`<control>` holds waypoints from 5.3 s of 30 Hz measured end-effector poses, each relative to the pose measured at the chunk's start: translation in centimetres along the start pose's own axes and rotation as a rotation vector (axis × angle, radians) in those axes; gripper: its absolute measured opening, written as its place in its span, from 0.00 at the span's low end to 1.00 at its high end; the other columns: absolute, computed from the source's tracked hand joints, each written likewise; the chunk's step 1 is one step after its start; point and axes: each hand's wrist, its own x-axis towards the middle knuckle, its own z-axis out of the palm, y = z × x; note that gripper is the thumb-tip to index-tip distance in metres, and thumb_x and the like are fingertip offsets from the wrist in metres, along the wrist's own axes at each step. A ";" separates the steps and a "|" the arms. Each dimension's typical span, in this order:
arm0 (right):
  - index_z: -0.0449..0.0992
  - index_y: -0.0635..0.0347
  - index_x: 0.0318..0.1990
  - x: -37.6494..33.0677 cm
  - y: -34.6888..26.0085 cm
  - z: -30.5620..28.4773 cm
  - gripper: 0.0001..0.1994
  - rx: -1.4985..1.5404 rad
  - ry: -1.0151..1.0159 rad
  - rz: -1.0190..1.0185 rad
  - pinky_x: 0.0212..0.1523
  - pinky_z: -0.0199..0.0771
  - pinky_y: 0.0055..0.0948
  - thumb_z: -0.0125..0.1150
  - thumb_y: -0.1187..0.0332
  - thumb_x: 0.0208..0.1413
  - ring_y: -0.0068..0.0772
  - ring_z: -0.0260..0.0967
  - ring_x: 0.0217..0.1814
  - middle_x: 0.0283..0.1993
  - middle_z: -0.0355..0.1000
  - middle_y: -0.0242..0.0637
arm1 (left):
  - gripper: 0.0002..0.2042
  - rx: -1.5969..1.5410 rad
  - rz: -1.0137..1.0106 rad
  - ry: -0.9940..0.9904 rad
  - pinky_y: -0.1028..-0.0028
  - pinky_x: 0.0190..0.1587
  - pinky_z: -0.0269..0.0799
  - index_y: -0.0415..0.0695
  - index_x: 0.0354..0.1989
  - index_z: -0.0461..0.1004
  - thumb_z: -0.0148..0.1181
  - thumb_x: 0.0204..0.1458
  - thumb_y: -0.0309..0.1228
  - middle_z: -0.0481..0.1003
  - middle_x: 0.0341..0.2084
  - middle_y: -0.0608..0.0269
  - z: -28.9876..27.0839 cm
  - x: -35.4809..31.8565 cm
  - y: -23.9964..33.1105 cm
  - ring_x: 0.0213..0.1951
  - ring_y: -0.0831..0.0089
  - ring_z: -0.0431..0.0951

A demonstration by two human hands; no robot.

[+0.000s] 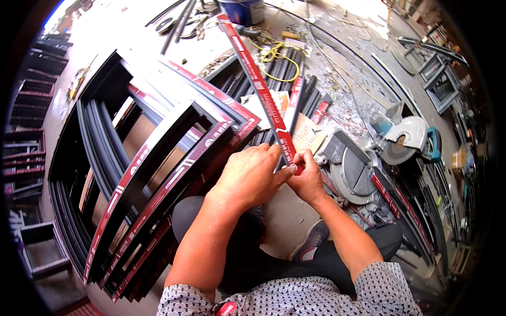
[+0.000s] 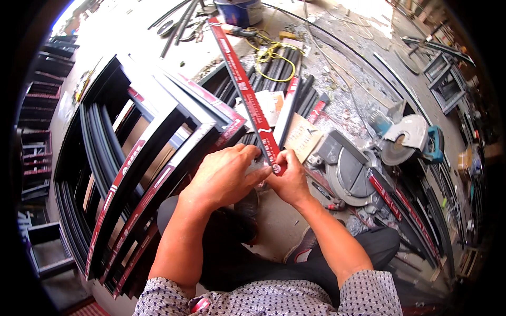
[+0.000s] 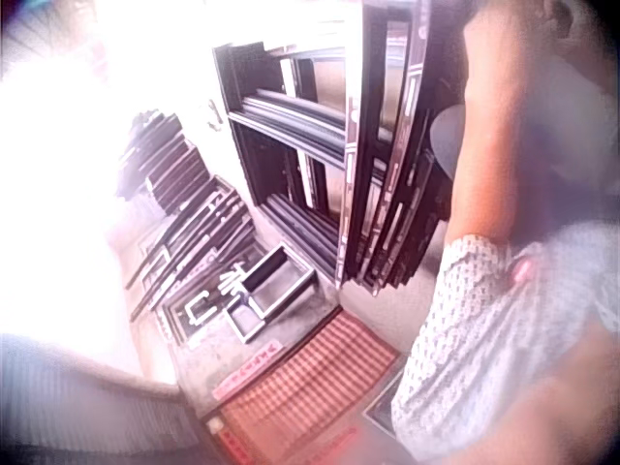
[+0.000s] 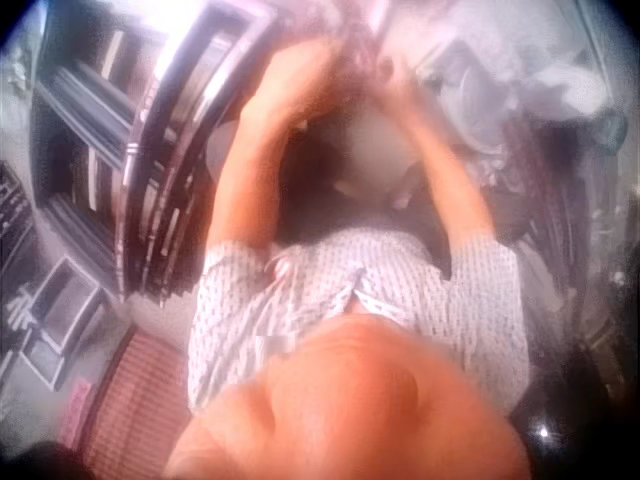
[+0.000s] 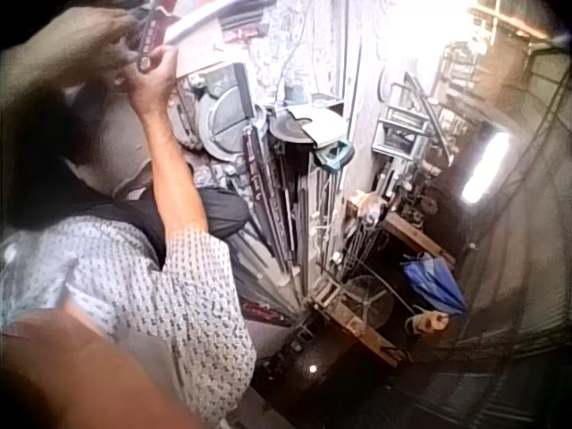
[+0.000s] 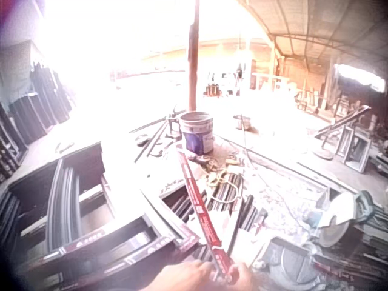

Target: The person assembles window frames by fitting metal profiles together and securing them with a hammer. They then measure the assembled frames using a tape measure to verify dimensions.

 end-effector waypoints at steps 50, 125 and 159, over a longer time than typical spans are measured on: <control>0.81 0.74 0.45 22.9 -20.6 25.7 0.18 -0.634 -0.418 -0.282 0.48 0.79 0.43 0.58 0.64 0.59 0.51 0.83 0.45 0.41 0.81 0.61 | 0.18 0.096 -0.788 0.825 0.53 0.49 0.76 0.42 0.36 0.85 0.59 0.60 0.46 0.84 0.35 0.50 -5.5 -7.3 -16.1 0.43 0.49 0.83; 0.87 0.59 0.40 26.3 -20.3 28.9 0.27 -0.913 -0.324 -0.459 0.51 0.80 0.51 0.52 0.44 0.67 0.56 0.83 0.44 0.36 0.83 0.52 | 0.18 0.074 -0.756 0.857 0.57 0.48 0.74 0.41 0.34 0.84 0.65 0.55 0.46 0.83 0.33 0.53 -6.0 -7.5 -15.5 0.41 0.53 0.83; 0.88 0.55 0.42 27.3 -19.8 29.0 0.25 -0.876 -0.310 -0.404 0.52 0.81 0.46 0.53 0.43 0.64 0.48 0.85 0.43 0.36 0.84 0.49 | 0.20 0.068 -0.766 0.862 0.56 0.50 0.75 0.39 0.37 0.84 0.64 0.54 0.47 0.82 0.33 0.50 -5.6 -7.1 -15.4 0.41 0.53 0.83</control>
